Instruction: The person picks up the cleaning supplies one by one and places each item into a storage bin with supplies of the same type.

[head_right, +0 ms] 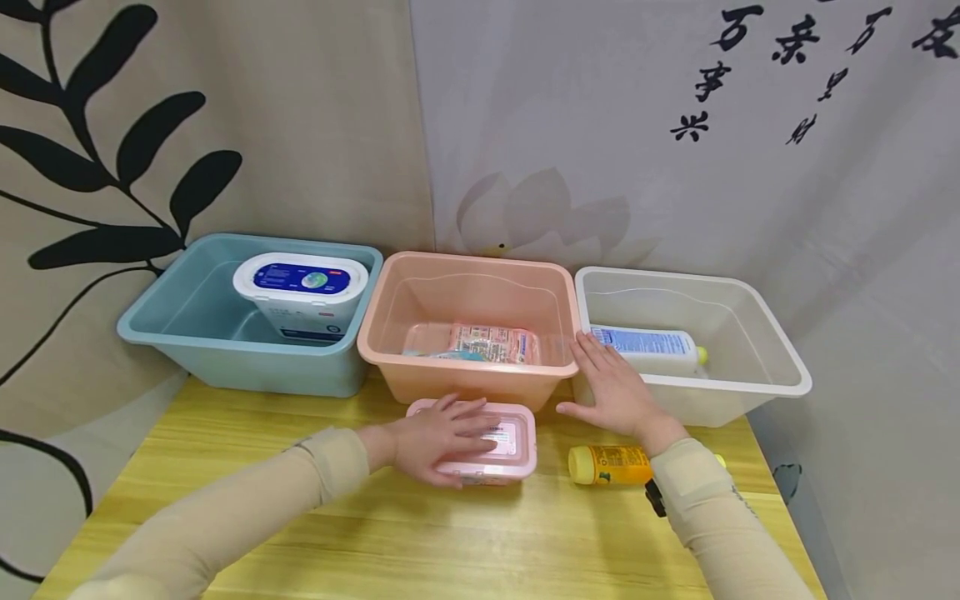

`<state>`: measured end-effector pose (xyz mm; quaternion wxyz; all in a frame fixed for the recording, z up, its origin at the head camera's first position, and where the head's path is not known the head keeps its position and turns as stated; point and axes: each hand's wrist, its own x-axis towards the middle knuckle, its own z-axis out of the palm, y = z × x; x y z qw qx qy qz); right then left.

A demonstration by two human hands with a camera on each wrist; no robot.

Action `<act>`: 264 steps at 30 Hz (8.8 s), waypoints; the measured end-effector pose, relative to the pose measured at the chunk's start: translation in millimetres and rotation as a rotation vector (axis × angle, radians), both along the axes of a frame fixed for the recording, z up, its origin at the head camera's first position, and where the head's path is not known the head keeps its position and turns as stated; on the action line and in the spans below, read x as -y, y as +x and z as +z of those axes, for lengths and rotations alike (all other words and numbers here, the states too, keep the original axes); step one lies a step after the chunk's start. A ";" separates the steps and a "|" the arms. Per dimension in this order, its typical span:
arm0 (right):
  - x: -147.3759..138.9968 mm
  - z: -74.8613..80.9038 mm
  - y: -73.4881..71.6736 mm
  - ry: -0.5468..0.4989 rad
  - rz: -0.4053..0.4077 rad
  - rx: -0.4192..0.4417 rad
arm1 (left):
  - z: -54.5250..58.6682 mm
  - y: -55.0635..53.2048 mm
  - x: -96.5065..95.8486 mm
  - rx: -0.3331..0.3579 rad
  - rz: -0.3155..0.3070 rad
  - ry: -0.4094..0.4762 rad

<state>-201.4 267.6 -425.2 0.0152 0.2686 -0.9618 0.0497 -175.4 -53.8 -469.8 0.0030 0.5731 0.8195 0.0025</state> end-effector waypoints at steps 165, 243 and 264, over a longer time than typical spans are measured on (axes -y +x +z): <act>-0.6 -3.2 1.6 -0.002 0.015 -0.059 | 154.2 -67.6 216.0 -0.265 0.255 -0.251; -0.9 -2.6 0.9 0.005 -0.003 -0.046 | 131.5 -92.7 213.8 -0.003 0.431 -0.273; -0.5 -2.0 0.3 -0.012 -0.010 -0.054 | 119.2 -96.9 211.8 0.096 0.449 -0.254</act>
